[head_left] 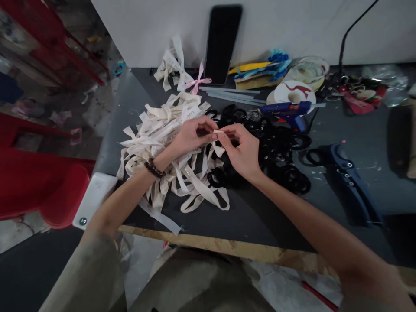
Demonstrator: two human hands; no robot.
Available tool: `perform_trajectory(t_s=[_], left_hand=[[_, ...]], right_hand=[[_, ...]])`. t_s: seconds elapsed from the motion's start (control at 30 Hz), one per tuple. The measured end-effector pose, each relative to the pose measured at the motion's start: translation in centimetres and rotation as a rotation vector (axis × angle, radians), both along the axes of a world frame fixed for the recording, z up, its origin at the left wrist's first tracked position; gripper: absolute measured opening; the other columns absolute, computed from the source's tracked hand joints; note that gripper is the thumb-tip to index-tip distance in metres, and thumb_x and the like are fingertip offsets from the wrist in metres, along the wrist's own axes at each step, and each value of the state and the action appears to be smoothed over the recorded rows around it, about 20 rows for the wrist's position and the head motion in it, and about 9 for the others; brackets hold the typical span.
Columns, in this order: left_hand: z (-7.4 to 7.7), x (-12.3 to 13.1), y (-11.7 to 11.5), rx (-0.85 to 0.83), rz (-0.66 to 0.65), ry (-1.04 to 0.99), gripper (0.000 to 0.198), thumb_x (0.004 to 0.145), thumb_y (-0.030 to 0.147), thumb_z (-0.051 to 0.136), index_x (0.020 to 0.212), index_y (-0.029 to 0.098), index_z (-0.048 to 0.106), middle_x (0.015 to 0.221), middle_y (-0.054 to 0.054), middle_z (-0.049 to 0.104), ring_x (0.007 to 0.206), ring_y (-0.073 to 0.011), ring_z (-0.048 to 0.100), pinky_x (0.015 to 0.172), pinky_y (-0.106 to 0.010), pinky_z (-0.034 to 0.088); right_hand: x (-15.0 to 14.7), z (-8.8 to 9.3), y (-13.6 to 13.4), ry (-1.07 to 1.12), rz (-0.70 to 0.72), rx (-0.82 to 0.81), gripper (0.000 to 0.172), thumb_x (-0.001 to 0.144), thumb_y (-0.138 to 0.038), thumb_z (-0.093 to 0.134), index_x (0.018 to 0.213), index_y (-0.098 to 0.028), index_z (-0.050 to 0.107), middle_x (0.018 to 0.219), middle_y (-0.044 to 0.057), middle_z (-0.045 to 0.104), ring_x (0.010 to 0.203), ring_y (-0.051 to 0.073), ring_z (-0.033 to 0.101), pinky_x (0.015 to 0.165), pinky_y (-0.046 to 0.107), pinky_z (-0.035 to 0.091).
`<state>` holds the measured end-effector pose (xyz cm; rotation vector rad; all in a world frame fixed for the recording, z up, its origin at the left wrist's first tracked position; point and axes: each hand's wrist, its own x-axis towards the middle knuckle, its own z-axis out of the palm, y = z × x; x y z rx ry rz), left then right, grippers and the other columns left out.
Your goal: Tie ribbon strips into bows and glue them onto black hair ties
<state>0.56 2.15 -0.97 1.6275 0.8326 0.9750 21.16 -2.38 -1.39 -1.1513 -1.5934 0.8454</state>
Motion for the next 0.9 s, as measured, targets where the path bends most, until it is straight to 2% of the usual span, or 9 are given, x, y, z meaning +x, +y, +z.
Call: perform_trajectory(t_s=[0.17, 0.37, 0.5, 0.6, 0.73, 0.9], left_hand=[[0.11, -0.03, 0.17, -0.011, 0.007, -0.017, 0.075, 0.076, 0.09, 0.095, 0.087, 0.018, 0.076, 0.079, -0.003, 0.076, 0.071, -0.0114, 0.068, 0.068, -0.024, 0.054], [0.42, -0.2, 0.07, -0.035, -0.022, -0.032, 0.072, 0.082, 0.088, 0.092, 0.085, 0.018, 0.079, 0.077, -0.003, 0.075, 0.065, -0.0097, 0.062, 0.061, -0.025, 0.048], [0.02, -0.11, 0.02, 0.005, 0.049, -0.031, 0.068, 0.085, 0.086, 0.091, 0.088, 0.019, 0.081, 0.083, -0.004, 0.08, 0.072, -0.0117, 0.069, 0.07, -0.026, 0.056], [-0.32, 0.02, -0.06, 0.019, 0.09, 0.004, 0.066, 0.087, 0.084, 0.09, 0.091, 0.019, 0.082, 0.086, -0.005, 0.082, 0.075, -0.0129, 0.073, 0.074, -0.027, 0.06], [-0.31, -0.07, -0.12, -0.02, 0.064, -0.024, 0.069, 0.086, 0.085, 0.091, 0.1, 0.018, 0.083, 0.089, -0.006, 0.084, 0.075, -0.0129, 0.075, 0.071, -0.025, 0.06], [-0.1, -0.47, -0.08, -0.061, 0.04, -0.121, 0.07, 0.083, 0.078, 0.098, 0.118, 0.021, 0.079, 0.082, -0.001, 0.082, 0.078, -0.015, 0.08, 0.07, -0.023, 0.061]], right_hand=[[0.02, 0.0, 0.04, -0.017, 0.021, 0.017, 0.042, 0.108, -0.07, 0.073, 0.104, -0.029, 0.078, 0.099, 0.004, 0.087, 0.084, 0.022, 0.081, 0.08, 0.037, 0.068], [0.17, -0.33, 0.28, -0.054, 0.016, -0.017, 0.032, 0.106, -0.059, 0.078, 0.107, -0.027, 0.078, 0.1, 0.004, 0.087, 0.084, 0.023, 0.08, 0.08, 0.037, 0.067], [0.07, -0.32, 0.26, -0.028, 0.007, -0.03, 0.031, 0.103, -0.057, 0.079, 0.115, -0.028, 0.075, 0.095, 0.002, 0.085, 0.08, 0.021, 0.078, 0.077, 0.035, 0.065], [-0.04, -0.29, 0.21, 0.04, 0.005, -0.043, 0.035, 0.1, -0.055, 0.083, 0.119, -0.028, 0.069, 0.088, -0.001, 0.081, 0.069, 0.019, 0.071, 0.069, 0.034, 0.06], [-0.17, -0.41, 0.21, 0.117, 0.017, -0.071, 0.039, 0.1, -0.054, 0.082, 0.122, -0.029, 0.062, 0.083, -0.004, 0.076, 0.065, 0.017, 0.066, 0.065, 0.033, 0.056], [-0.29, -0.55, 0.25, 0.139, 0.052, -0.075, 0.047, 0.1, -0.066, 0.081, 0.122, -0.029, 0.061, 0.083, -0.004, 0.075, 0.061, 0.016, 0.061, 0.06, 0.033, 0.051]])
